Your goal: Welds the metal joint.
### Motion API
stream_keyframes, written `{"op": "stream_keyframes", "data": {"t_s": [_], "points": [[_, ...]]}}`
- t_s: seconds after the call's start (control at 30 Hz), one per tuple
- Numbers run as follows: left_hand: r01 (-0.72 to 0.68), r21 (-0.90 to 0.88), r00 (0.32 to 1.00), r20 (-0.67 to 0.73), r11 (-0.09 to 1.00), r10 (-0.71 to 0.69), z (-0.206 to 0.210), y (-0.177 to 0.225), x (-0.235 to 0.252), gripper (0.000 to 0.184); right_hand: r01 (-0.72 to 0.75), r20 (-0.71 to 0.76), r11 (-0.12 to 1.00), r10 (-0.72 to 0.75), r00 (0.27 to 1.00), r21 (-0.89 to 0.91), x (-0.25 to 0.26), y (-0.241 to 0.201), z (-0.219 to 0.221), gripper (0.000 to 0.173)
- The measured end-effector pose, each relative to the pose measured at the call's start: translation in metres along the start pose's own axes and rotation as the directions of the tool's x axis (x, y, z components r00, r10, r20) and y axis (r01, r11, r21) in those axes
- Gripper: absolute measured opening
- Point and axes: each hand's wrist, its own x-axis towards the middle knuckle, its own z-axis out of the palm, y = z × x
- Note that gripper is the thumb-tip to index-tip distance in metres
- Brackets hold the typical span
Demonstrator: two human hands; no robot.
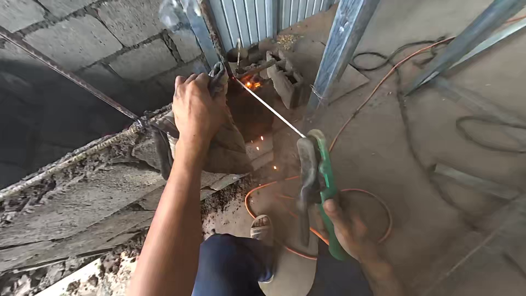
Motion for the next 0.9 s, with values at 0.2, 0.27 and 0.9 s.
{"op": "stream_keyframes", "data": {"t_s": [0.2,0.27,0.9], "points": [[0.057,-0.086,0.994,0.095,0.995,-0.048,-0.020,0.015,-0.012,0.033,-0.001,-0.008,0.999,0.001,1.000,-0.042,0.000,-0.002,-0.002,0.056],[0.034,-0.090,0.999,0.045,0.995,-0.030,-0.010,0.007,-0.007,0.031,-0.013,-0.024,0.998,0.012,1.000,-0.067,-0.001,-0.003,0.000,0.057],[-0.006,-0.037,1.000,-0.008,0.999,0.006,-0.003,0.003,-0.003,0.030,-0.003,-0.019,0.999,0.003,1.000,-0.042,0.001,-0.001,0.000,0.056]]}}
